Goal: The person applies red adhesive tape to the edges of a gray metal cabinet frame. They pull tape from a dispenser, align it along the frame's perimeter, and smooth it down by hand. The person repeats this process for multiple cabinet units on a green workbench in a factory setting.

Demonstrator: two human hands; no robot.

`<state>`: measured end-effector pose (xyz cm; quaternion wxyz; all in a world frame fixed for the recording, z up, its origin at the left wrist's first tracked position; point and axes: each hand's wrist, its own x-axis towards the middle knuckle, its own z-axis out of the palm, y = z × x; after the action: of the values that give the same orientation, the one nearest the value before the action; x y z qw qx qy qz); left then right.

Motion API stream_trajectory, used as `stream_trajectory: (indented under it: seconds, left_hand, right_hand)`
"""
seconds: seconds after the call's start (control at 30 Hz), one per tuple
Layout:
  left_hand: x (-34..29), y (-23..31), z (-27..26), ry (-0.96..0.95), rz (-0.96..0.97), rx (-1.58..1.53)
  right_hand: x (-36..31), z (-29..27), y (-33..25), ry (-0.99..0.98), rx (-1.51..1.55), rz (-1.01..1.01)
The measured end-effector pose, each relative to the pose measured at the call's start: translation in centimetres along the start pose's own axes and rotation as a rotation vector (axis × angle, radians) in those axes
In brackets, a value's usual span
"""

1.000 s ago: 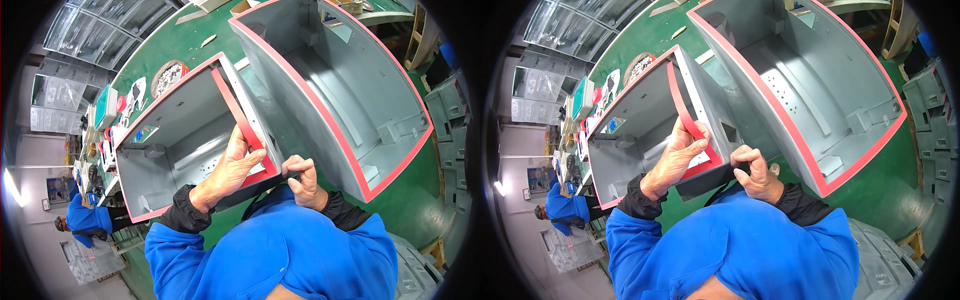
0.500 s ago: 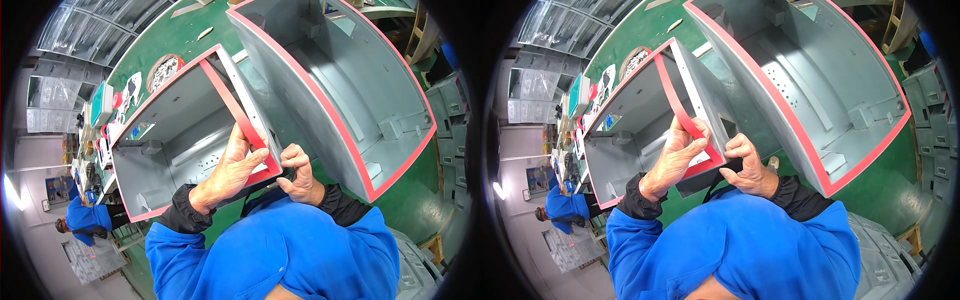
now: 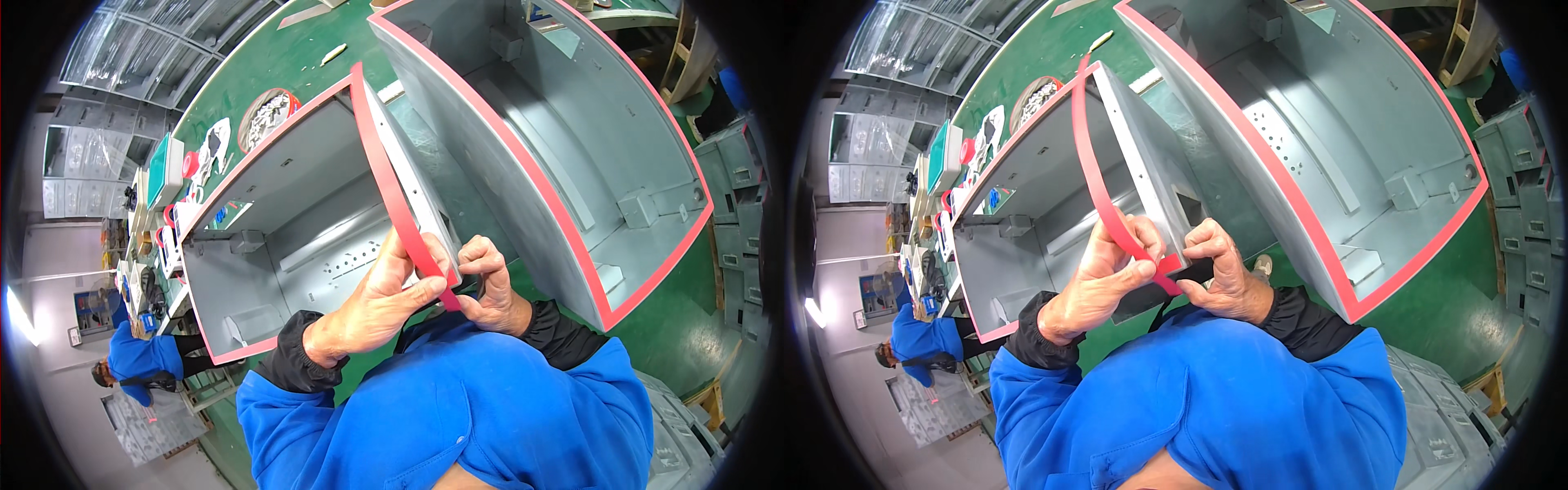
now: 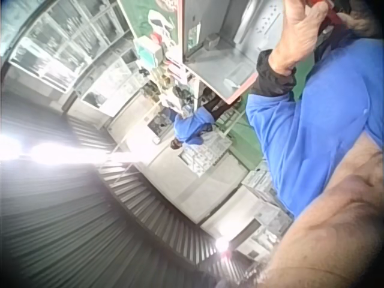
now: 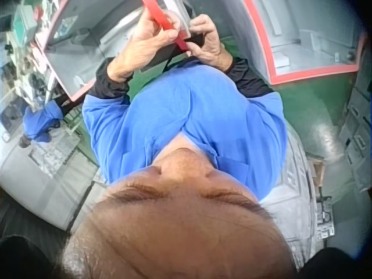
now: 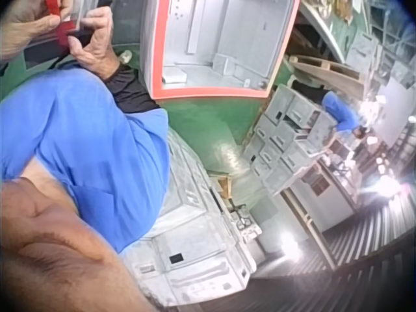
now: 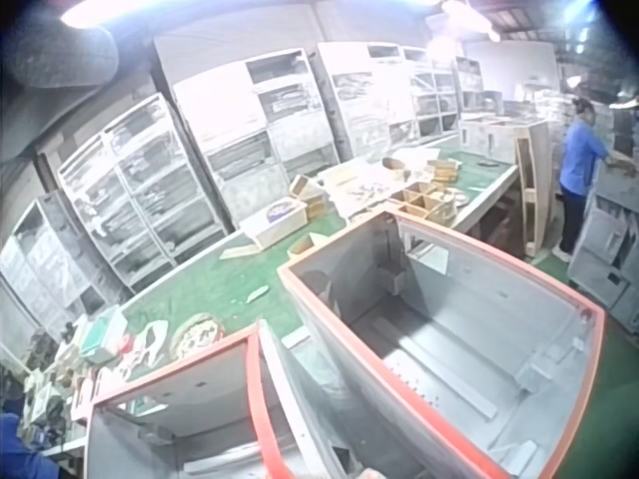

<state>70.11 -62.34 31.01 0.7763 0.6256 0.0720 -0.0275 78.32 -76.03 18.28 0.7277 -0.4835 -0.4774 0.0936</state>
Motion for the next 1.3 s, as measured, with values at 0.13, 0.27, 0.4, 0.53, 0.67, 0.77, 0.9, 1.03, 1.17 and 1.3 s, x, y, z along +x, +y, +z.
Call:
stream_trajectory:
  seconds: [0.13,0.27,0.4,0.53,0.67,0.77,0.9,1.03,1.17,1.3]
  left_hand:
    - [0.6,-0.9,-0.7,0.069,0.034,0.099]
    - [1.0,-1.8,-1.1,0.118,0.066,0.138]
    - [1.1,-2.1,-1.3,0.13,0.044,0.161]
    - [1.2,-2.1,-1.4,0.142,0.058,0.152]
    - [1.4,-2.0,-1.5,0.136,0.039,0.159]
    - [1.3,-1.9,-1.3,0.154,0.024,0.123]
    - [1.5,-1.9,-1.4,0.156,0.041,0.159]
    - [1.5,-2.0,-1.5,0.152,0.022,0.102]
    - [1.4,-2.0,-1.4,0.153,0.031,0.114]
    - [1.5,-2.1,-1.4,0.156,0.068,0.162]
  right_hand:
    - [0.0,0.1,0.0,0.004,0.019,0.004]
    - [0.0,0.0,0.0,-0.003,0.022,0.007]
    - [0.1,0.0,0.0,-0.002,0.03,0.005]
    - [0.2,0.0,0.0,-0.003,0.025,0.0]
    - [0.3,0.1,0.0,-0.004,0.023,0.0]
    - [0.3,0.2,0.0,0.002,0.031,0.007]
    - [0.3,0.2,0.0,0.008,0.036,0.006]
    - [0.3,0.2,0.1,0.003,0.033,0.004]
    - [0.2,0.2,0.1,0.007,0.044,0.008]
    - [0.3,0.2,0.1,0.007,0.04,0.0]
